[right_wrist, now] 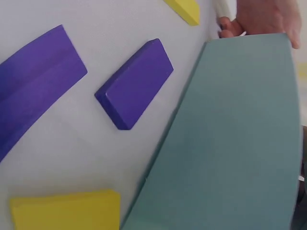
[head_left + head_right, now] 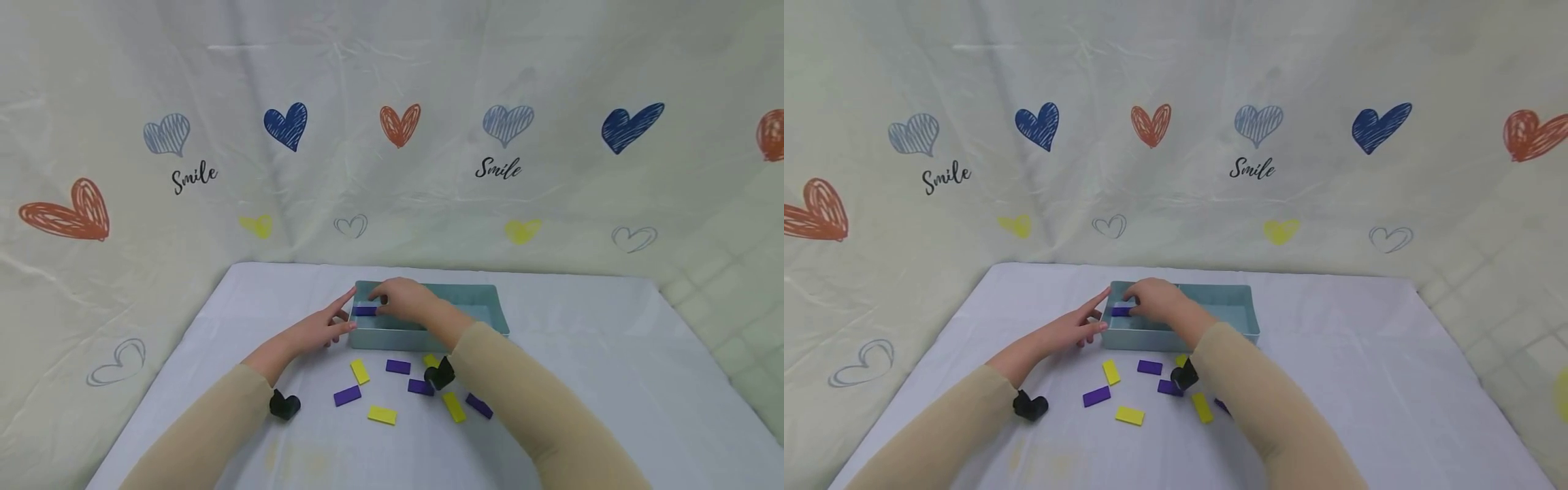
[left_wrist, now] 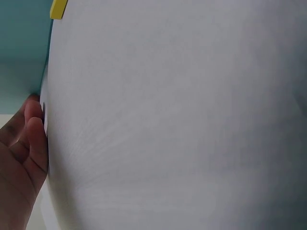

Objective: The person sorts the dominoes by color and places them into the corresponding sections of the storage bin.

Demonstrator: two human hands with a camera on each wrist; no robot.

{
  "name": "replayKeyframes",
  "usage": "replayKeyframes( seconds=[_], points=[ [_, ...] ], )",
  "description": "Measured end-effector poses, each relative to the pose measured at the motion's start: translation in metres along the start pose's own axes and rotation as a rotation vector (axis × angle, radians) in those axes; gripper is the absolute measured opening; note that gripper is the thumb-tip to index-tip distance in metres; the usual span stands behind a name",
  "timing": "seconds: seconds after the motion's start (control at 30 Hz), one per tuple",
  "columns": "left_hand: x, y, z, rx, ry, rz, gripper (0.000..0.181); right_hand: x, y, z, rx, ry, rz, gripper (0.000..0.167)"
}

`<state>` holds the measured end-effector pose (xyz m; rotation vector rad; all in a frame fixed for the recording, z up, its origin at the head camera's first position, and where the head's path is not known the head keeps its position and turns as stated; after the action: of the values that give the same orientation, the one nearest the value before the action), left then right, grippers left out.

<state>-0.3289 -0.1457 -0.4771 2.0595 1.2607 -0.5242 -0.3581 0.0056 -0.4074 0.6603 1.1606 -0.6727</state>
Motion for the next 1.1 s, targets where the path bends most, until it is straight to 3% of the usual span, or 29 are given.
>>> replayKeyframes(
  seconds=[0.47,0.73,1.1],
  points=[
    [-0.001,0.002,-0.001,-0.015,-0.01,-0.002,0.075,-0.02,0.031,0.001,-0.082,-0.035,-0.04,0.035],
    [0.0,0.002,-0.002,-0.016,-0.018,-0.005,0.075,-0.026,0.057,-0.011,-0.048,-0.069,-0.092,0.035],
    [0.0,0.0,0.001,-0.017,-0.017,-0.003,0.076,-0.041,0.099,-0.02,-0.066,-0.137,-0.181,0.035]
  ],
)
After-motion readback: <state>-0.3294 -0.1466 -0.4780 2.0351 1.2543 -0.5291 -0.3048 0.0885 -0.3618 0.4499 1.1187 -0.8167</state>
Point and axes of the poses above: each hand's wrist, its own y-axis away from the middle knuckle, its own x-axis out of the palm, z = x × y, the point moved 8 cm from there along -y, towards the middle knuckle, and after that the axes turned 5 degrees about -x, right-handed, at the moved point
